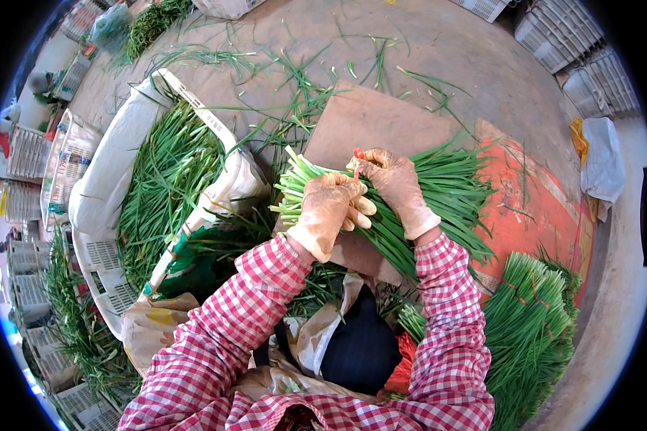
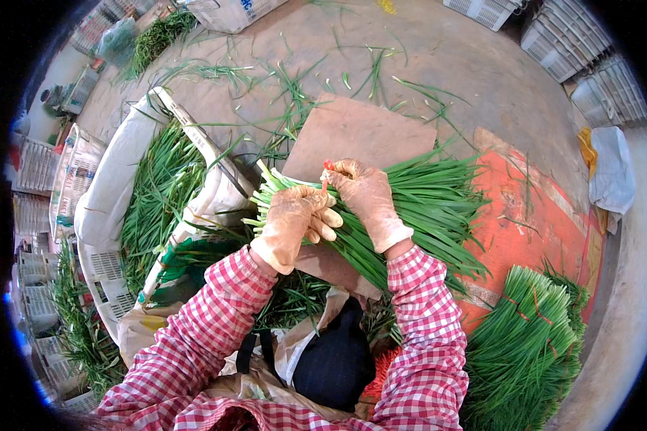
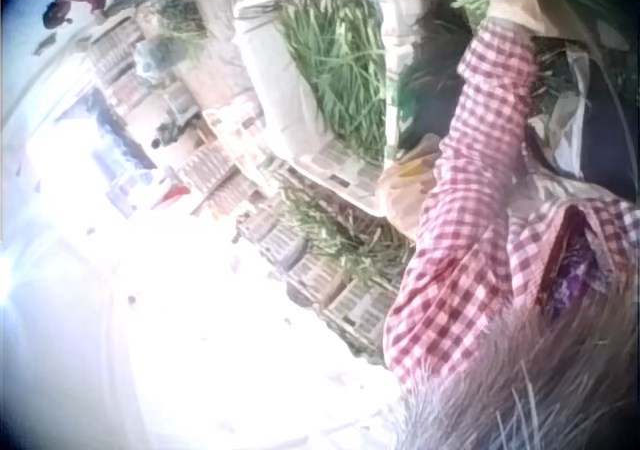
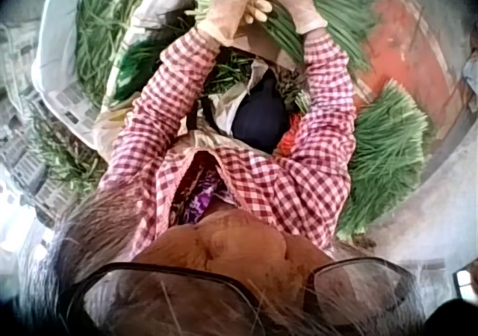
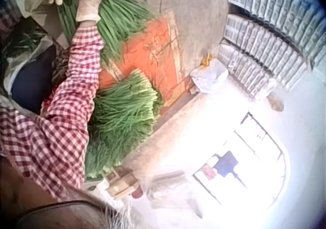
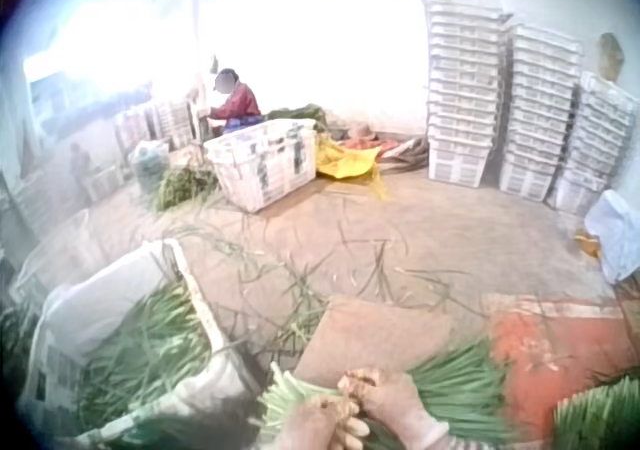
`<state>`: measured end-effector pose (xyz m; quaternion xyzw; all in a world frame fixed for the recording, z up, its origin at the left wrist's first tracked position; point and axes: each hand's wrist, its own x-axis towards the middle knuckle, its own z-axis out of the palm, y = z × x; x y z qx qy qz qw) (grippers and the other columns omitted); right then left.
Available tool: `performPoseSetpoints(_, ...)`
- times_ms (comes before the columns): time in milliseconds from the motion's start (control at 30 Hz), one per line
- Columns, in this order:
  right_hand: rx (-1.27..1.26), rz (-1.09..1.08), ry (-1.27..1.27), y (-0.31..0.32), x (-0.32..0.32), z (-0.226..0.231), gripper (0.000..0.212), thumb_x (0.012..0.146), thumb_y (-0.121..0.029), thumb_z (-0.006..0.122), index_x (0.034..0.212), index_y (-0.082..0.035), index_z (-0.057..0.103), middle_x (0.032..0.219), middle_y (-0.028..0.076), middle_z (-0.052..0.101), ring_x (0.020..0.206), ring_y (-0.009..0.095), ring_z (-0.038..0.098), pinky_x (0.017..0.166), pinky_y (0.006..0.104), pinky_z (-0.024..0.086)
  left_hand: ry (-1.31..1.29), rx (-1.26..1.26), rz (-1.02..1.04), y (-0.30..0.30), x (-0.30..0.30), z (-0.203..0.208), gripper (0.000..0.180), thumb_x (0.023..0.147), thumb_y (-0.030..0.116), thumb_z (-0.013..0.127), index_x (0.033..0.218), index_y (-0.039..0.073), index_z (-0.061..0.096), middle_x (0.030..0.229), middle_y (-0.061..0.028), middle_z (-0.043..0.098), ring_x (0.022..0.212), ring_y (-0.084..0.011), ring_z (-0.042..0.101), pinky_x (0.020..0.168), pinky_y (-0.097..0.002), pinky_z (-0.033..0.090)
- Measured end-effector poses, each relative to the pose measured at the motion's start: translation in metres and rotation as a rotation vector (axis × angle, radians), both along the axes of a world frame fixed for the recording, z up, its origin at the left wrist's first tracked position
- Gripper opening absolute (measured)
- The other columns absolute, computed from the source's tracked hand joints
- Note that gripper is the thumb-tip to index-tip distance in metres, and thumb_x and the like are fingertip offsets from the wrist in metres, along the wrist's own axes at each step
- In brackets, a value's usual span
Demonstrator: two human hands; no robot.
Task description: The person sorts bunches of green onions, removes loose leaves, aligns the stalks, wraps a red band around each bunch, and places the finished bundles into a plastic crate.
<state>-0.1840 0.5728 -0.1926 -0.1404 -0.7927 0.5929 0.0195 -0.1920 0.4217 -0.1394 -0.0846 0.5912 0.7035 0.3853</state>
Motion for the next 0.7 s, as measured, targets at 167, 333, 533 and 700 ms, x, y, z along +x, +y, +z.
performPoseSetpoints(167, -0.307, 0.066, -0.099, 0.014, -0.004, 0.006, 0.022, 0.083, -0.017, 0.069, 0.098, -0.002, 0.069, 0.085, 0.003, 0.07, 0.077, 0.008, 0.06, 0.07, 0.0257, 0.048, 0.042, -0.042, -0.009, 0.005, -0.009, -0.001, 0.016, 0.091, 0.016, 0.054, 0.092, 0.0, 0.058, 0.068, -0.0101, 0.065, 0.047, -0.0141, 0.059, 0.038, -0.0199, 0.04)
performPoseSetpoints(333, -0.333, 0.077, -0.131, 0.013, -0.001, 0.015, 0.019, 0.082, -0.013, 0.069, 0.097, -0.002, 0.07, 0.087, 0.003, 0.07, 0.078, 0.007, 0.06, 0.07, 0.0235, 0.048, 0.068, -0.083, 0.005, 0.007, -0.013, -0.001, 0.018, 0.09, 0.017, 0.056, 0.09, -0.001, 0.059, 0.065, -0.0105, 0.065, 0.045, -0.0147, 0.059, 0.036, -0.021, 0.041)
performPoseSetpoints(533, -0.322, 0.141, -0.042, 0.013, 0.005, 0.008, 0.019, 0.084, -0.012, 0.068, 0.099, -0.002, 0.069, 0.09, 0.003, 0.069, 0.081, 0.008, 0.06, 0.072, 0.0236, 0.049, 0.09, -0.06, 0.009, 0.007, -0.012, -0.005, 0.018, 0.091, 0.018, 0.055, 0.088, 0.001, 0.058, 0.065, -0.0106, 0.065, 0.044, -0.0145, 0.058, 0.036, -0.021, 0.041)
performPoseSetpoints(700, -0.191, 0.238, 0.056, 0.015, 0.018, 0.019, 0.025, 0.088, -0.019, 0.064, 0.105, -0.002, 0.067, 0.095, 0.004, 0.069, 0.084, 0.009, 0.061, 0.074, 0.0243, 0.049, 0.11, -0.078, 0.041, 0.012, -0.006, -0.002, 0.017, 0.093, 0.016, 0.052, 0.097, 0.0, 0.058, 0.062, -0.0089, 0.063, 0.041, -0.013, 0.056, 0.035, -0.0197, 0.037)
